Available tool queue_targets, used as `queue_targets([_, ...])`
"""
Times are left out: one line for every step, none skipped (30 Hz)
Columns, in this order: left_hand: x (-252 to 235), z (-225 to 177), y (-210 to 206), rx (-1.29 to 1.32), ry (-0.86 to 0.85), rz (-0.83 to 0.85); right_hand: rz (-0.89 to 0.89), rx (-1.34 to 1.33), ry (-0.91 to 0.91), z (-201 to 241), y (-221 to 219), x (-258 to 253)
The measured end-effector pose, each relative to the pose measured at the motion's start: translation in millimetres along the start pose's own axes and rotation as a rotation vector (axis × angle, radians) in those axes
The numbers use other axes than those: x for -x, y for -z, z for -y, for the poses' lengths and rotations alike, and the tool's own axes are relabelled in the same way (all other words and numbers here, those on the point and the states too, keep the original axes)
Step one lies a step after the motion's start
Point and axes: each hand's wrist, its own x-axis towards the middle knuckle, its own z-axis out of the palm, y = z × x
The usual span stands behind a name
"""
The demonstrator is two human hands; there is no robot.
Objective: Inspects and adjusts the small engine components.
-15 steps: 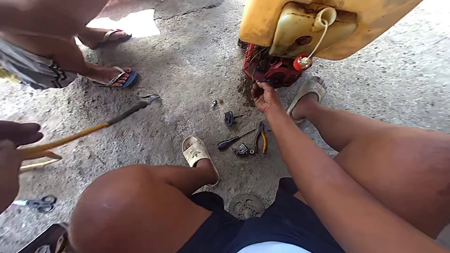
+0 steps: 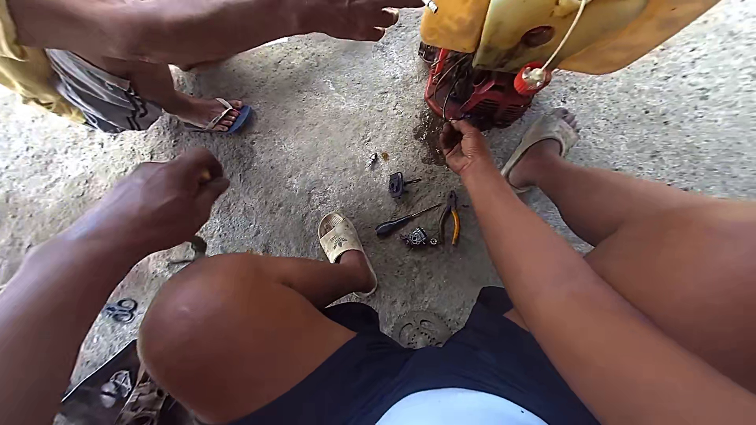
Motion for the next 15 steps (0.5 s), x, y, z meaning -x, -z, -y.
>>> queue_targets([-15.3,-5.4,-5.0,0.031,-0.012,0.053,-0.003,0.013,0.001,2.1,0.3,0.3])
queue_targets([-31.3,-8.6,-13.3,0.064,-0.034,0.102,-0.008,0.025,0.001,4.0,2.0,0.5])
queue_targets([-47.7,-11.0,-23.1,0.094,-0.048,0.153,-0.010,0.037,0.004,5.7,3.7,-0.8])
queue_targets([-63.2,-15.2,-33.0,0.136,-0.047,0.206,-0.009,0.046,0.007,6.4,5.5,-2.1])
queue_targets([-77.1,-22.2,-41.8,0.192,-0.037,0.260,-0.004,0.050,0.008,7.0,6.2,-3.6])
queue_targets([-89.3,-32.3,-51.1,0.258,-0.011,0.311,-0.004,0.045,0.005,6.7,7.5,-4.5])
queue_targets([-100.6,-43.9,-62.3,0.313,0.010,0.349,-0.010,0.041,-0.002,5.8,8.7,-5.1])
queue_targets([-112.5,-54.7,-76.4,0.360,0.020,0.376,-0.021,0.042,-0.007,5.4,9.1,-5.7])
queue_targets([-124.2,-64.2,-91.5,0.382,0.019,0.390,-0.028,0.040,-0.012,5.2,9.6,-6.6])
queue_targets([-135.4,-71.3,-107.3,0.390,0.005,0.378,-0.034,0.040,-0.013,5.5,9.4,-7.9])
queue_targets([-144.2,-77.8,-122.5,0.403,-0.010,0.356,-0.042,0.040,-0.013,6.0,10.0,-9.2])
queue_targets([-150.0,-84.3,-136.2,0.425,-0.010,0.335,-0.048,0.040,-0.015,6.4,11.4,-9.6])
queue_targets([-153.8,-91.7,-147.7,0.445,0.008,0.312,-0.050,0.041,-0.017,6.5,13.0,-10.3])
queue_targets([-156.2,-101.2,-157.3,0.449,0.037,0.292,-0.055,0.041,-0.017,7.5,13.6,-11.9])
queue_targets([-154.9,-111.1,-167.3,0.435,0.066,0.275,-0.056,0.044,-0.020,7.9,15.0,-11.8])
